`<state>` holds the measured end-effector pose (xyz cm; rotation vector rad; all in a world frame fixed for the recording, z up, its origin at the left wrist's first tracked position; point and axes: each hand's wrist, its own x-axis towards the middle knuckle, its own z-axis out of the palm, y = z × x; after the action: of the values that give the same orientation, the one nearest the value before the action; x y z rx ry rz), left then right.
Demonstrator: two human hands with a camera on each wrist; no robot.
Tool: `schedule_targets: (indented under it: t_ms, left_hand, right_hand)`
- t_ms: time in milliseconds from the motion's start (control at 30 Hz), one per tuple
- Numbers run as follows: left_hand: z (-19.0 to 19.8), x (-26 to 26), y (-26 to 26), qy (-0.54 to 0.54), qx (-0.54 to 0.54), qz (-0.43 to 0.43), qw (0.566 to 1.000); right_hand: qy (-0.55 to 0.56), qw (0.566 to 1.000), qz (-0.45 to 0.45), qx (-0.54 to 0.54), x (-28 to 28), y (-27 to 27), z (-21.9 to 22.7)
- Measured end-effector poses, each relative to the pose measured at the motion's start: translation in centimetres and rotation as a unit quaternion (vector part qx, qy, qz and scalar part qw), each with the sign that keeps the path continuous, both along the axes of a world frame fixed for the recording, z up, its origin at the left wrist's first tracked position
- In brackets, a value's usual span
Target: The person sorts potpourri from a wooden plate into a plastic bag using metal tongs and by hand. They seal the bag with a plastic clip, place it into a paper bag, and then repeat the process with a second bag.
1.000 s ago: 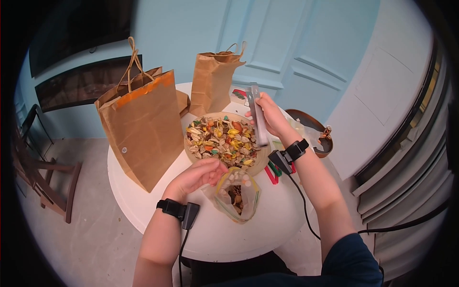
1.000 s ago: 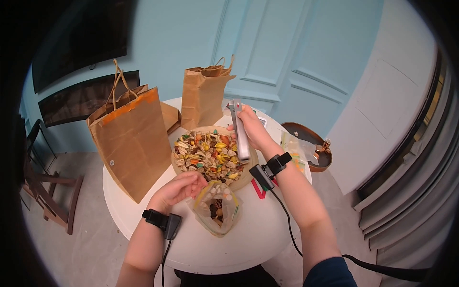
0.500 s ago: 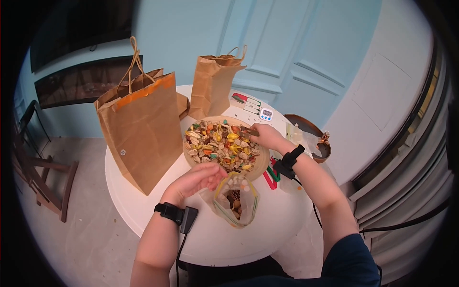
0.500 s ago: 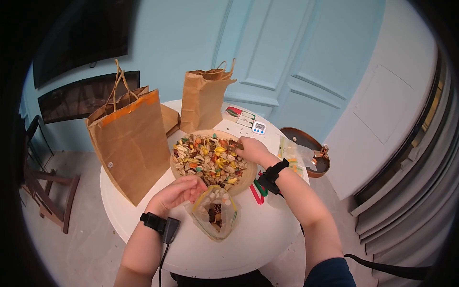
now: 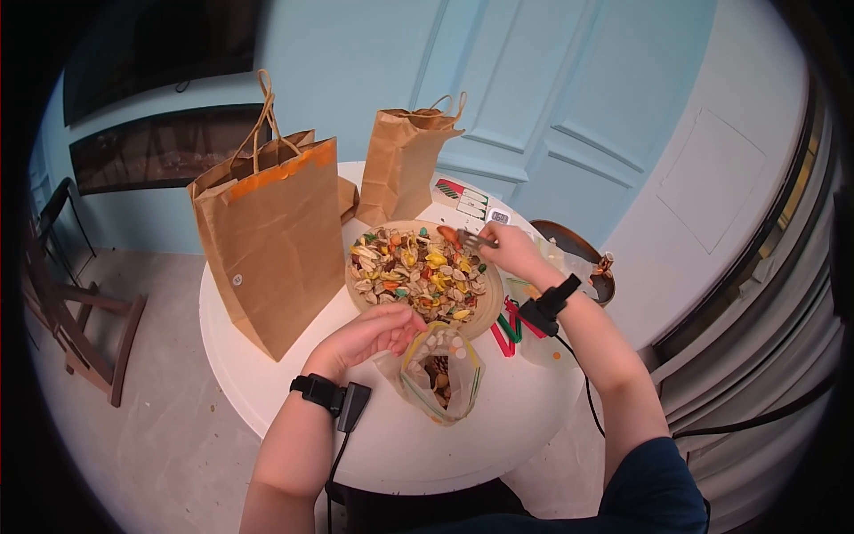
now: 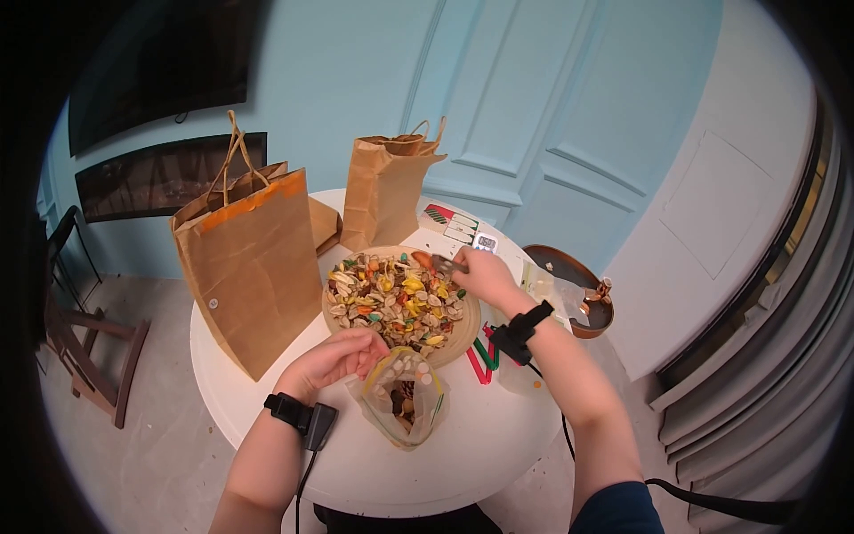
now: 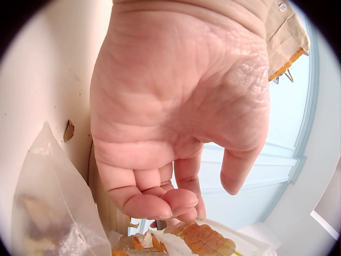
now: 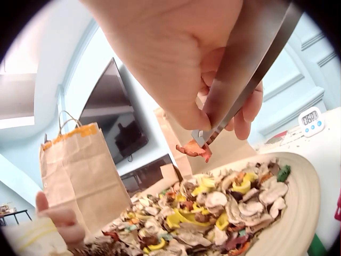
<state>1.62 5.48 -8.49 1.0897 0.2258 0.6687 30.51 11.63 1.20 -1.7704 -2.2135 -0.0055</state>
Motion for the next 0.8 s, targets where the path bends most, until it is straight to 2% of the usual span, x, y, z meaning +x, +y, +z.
schedule_targets:
  t_ms: [67, 100, 167, 233, 300, 433, 467, 633, 700, 800]
  left_hand:
    - [0.0, 0.0, -0.1, -0.002, 0.004, 0.003, 1.0]
    - [0.0, 0.0, -0.1, -0.002, 0.003, 0.004, 1.0]
    - [-0.1, 0.0, -0.1, -0.002, 0.004, 0.004, 1.0]
    - [0.0, 0.0, -0.1, -0.002, 0.006, 0.004, 1.0]
    - [0.2, 0.1, -0.2, -0.002, 0.007, 0.001, 1.0]
    - [0.1, 0.0, -0.3, 0.016, -0.006, 0.019, 1.0]
    - [0.0, 0.1, -0.2, 0.017, -0.005, 0.02, 1.0]
    - [0.1, 0.0, -0.3, 0.014, 0.01, 0.018, 1.0]
    - [0.1, 0.0, -0.4, 0.013, 0.001, 0.02, 1.0]
    - [0.0, 0.1, -0.3, 0.007, 0.005, 0.017, 1.0]
  right_hand:
    - [0.11, 0.992, 0.056, 0.026, 0.8, -0.9, 1.0]
    - [0.109, 0.992, 0.057, 0.025, 0.3, -2.5, 2.0]
    - [0.187, 0.979, 0.076, -0.038, -1.0, -7.0, 4.3]
    - [0.189, 0.975, 0.092, -0.07, -2.2, -11.3, 5.7]
    - [0.19, 0.966, 0.144, -0.103, -2.2, -14.1, 4.9]
    - [0.076, 0.973, 0.165, -0.142, -3.4, -18.3, 3.8]
    - [0.027, 0.973, 0.182, -0.141, -3.8, -18.7, 3.6]
    - [0.027, 0.977, 0.162, -0.136, -4.5, -17.7, 4.8]
    - [0.038, 0.991, 0.113, -0.058, -3.9, -15.7, 4.9]
    - [-0.006, 0.994, 0.104, -0.007, -2.4, -11.3, 3.8]
